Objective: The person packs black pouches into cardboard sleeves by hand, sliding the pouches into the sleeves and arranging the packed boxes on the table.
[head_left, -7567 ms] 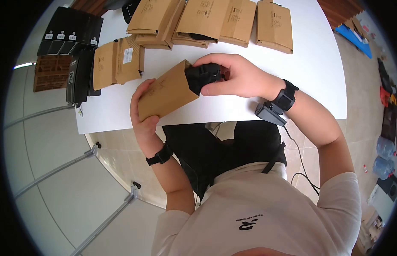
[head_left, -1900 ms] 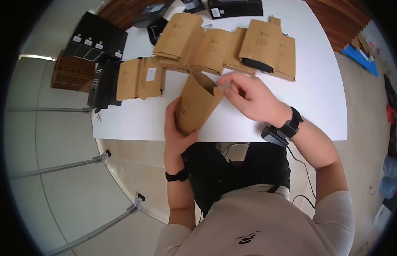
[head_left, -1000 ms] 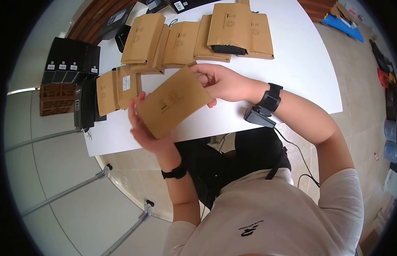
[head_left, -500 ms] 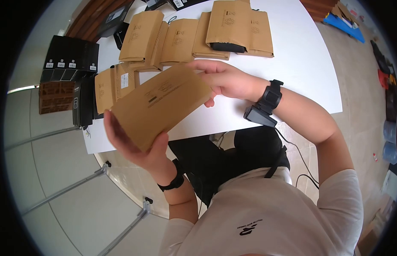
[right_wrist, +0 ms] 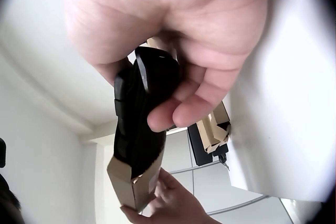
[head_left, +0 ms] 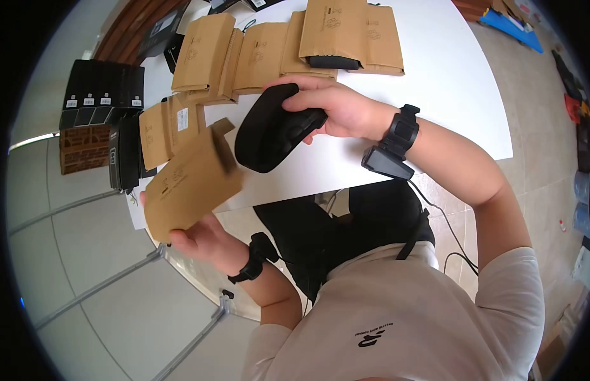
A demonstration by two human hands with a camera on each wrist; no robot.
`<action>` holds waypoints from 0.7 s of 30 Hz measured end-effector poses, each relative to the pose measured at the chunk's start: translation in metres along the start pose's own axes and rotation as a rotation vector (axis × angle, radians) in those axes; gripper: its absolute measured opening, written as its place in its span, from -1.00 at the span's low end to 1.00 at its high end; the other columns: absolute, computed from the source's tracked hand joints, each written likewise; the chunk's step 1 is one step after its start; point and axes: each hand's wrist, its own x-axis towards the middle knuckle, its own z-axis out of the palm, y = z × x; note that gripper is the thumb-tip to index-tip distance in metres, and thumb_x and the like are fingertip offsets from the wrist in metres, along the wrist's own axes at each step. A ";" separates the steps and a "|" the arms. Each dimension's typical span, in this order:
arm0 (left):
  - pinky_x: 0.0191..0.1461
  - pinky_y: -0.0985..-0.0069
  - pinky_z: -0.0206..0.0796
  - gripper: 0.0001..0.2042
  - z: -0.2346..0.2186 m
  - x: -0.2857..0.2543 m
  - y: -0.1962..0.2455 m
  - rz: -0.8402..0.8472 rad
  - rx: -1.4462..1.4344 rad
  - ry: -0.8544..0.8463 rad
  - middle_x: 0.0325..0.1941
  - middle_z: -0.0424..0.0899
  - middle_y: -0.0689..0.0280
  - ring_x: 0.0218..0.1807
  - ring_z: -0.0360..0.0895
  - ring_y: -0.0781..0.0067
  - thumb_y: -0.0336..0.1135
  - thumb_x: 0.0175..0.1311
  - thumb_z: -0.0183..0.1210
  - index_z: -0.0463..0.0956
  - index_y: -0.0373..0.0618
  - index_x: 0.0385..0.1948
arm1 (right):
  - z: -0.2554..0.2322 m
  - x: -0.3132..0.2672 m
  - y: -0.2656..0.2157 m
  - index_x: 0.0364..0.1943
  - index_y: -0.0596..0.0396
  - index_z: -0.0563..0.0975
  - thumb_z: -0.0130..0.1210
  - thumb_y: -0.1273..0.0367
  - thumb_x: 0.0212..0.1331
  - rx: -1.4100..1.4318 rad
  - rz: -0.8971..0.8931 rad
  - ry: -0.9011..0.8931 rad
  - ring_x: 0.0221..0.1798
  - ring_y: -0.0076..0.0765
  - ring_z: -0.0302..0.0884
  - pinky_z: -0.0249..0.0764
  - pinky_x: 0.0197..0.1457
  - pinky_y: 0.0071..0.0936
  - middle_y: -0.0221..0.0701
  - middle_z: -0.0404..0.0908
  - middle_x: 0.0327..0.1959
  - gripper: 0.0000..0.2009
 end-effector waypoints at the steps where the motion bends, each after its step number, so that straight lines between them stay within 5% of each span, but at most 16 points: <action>1: 0.45 0.10 0.12 -0.36 -0.009 -0.002 -0.007 -0.017 -0.188 -0.039 0.33 0.35 0.13 0.39 0.26 0.12 -0.04 0.34 0.11 0.19 -0.21 0.35 | 0.000 0.001 0.001 0.29 0.12 0.30 -0.06 0.43 0.36 0.015 -0.012 0.012 -0.42 -0.46 0.60 0.54 -0.39 -0.51 -0.33 0.62 -0.11 -0.58; 9: 0.52 0.15 -0.02 -0.29 -0.029 -0.029 -0.054 -0.234 -0.356 0.231 0.33 0.35 0.10 0.38 0.26 0.11 0.03 0.28 0.19 0.20 -0.29 0.32 | 0.003 0.002 0.001 0.25 0.10 0.36 -0.02 0.44 0.33 0.020 -0.053 0.068 -0.43 -0.52 0.59 0.48 -0.46 -0.58 -0.37 0.63 -0.13 -0.60; 13: 0.49 0.15 0.01 -0.27 -0.029 -0.036 -0.056 -0.210 -0.198 0.084 0.37 0.32 0.22 0.40 0.23 0.18 0.08 0.31 0.14 0.11 -0.14 0.39 | -0.001 0.005 0.004 0.22 0.09 0.39 -0.01 0.43 0.33 0.030 -0.095 0.076 -0.46 -0.57 0.55 0.41 -0.52 -0.64 -0.40 0.64 -0.13 -0.63; 14: 0.48 0.16 0.03 -0.25 -0.029 -0.036 -0.056 -0.211 -0.158 0.051 0.37 0.32 0.23 0.40 0.24 0.20 0.09 0.30 0.15 0.09 -0.13 0.40 | 0.002 0.006 0.004 0.16 0.14 0.40 0.10 0.41 0.25 0.040 -0.111 0.124 -0.59 -0.48 0.44 0.35 -0.53 -0.56 -0.36 0.61 -0.34 -0.62; 21: 0.51 0.14 -0.02 -0.20 -0.033 -0.034 -0.060 -0.225 -0.182 0.042 0.37 0.31 0.20 0.42 0.22 0.16 0.13 0.23 0.23 0.11 -0.10 0.40 | -0.001 0.007 0.007 0.15 0.15 0.41 0.03 0.46 0.31 -0.014 -0.093 0.173 -0.61 -0.52 0.48 0.39 -0.54 -0.63 -0.36 0.64 -0.26 -0.66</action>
